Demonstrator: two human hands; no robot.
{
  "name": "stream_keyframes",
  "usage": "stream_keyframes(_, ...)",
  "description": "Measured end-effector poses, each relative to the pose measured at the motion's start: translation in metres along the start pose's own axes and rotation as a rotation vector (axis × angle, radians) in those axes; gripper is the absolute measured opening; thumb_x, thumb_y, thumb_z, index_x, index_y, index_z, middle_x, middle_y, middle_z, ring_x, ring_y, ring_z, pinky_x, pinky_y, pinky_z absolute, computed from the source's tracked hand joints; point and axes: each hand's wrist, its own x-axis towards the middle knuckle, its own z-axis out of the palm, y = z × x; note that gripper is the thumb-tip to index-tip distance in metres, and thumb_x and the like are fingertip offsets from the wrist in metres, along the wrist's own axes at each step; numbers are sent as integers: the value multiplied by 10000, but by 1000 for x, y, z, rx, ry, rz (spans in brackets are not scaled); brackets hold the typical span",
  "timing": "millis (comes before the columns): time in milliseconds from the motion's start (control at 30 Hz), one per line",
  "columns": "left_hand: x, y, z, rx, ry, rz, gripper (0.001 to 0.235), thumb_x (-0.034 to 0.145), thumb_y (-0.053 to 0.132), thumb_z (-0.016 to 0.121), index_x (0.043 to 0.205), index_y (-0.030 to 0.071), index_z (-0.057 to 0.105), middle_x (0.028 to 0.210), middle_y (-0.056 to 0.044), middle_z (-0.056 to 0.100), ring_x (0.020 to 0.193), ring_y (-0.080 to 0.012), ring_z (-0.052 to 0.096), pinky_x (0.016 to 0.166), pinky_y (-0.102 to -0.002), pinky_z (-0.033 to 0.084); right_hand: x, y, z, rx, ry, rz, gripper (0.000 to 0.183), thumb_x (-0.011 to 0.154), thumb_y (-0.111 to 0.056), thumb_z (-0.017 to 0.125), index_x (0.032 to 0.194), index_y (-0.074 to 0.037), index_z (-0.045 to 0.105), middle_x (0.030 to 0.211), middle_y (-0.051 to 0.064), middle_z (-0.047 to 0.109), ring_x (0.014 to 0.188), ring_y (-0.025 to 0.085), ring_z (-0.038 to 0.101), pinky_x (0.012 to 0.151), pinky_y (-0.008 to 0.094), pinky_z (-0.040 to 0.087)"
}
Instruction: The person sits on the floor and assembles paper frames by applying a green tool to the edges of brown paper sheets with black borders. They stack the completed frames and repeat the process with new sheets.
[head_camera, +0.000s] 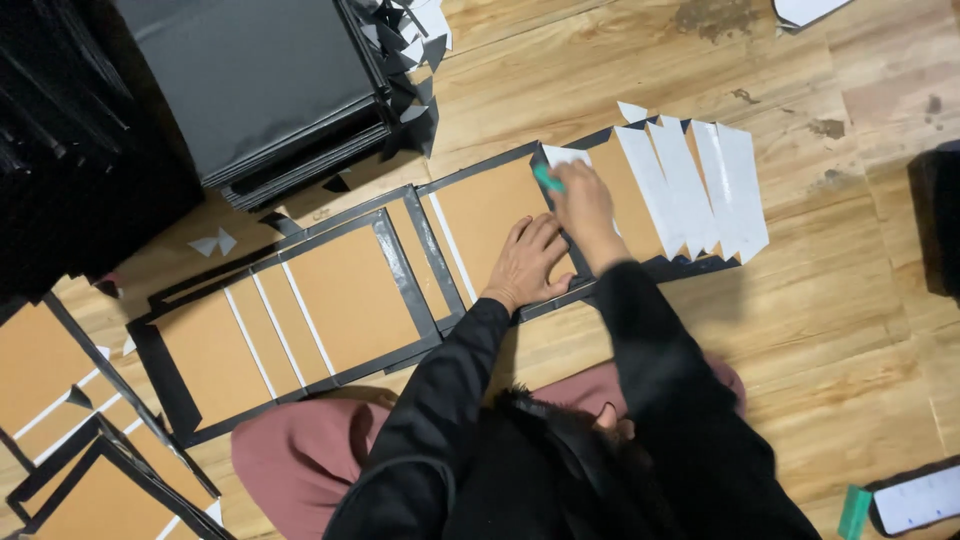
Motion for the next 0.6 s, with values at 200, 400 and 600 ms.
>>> stream_keyframes(200, 13, -2, -3, 315, -158, 201, 638, 732, 508, 367, 1295, 208, 357, 1218, -73, 434, 1159, -309, 379, 995, -493, 259, -92, 34, -51, 449, 271, 218, 259, 905, -127, 482, 1148, -39, 474, 1009, 158, 458, 971, 355, 488, 877, 401, 369)
stream_keyframes(400, 23, 4, -34, 464, -199, 414, 555, 644, 580, 450, 990, 147, 422, 1069, -69, 439, 1190, -274, 330, 1079, -571, 124, -112, 24, -29, 63, 139, 558, 439, 735, -348, 631, 1111, -139, 542, 951, 91, 544, 853, 327, 581, 794, 441, 452)
stream_keyframes(600, 11, 11, -48, 533, -293, 382, 485, 701, 567, 390, 987, 176, 377, 1056, -38, 393, 1171, -254, 345, 1077, -603, 84, -70, 4, -17, 58, 104, 518, 475, 704, -500, 658, 946, -107, 549, 877, 78, 511, 842, 345, 582, 697, 496, 479)
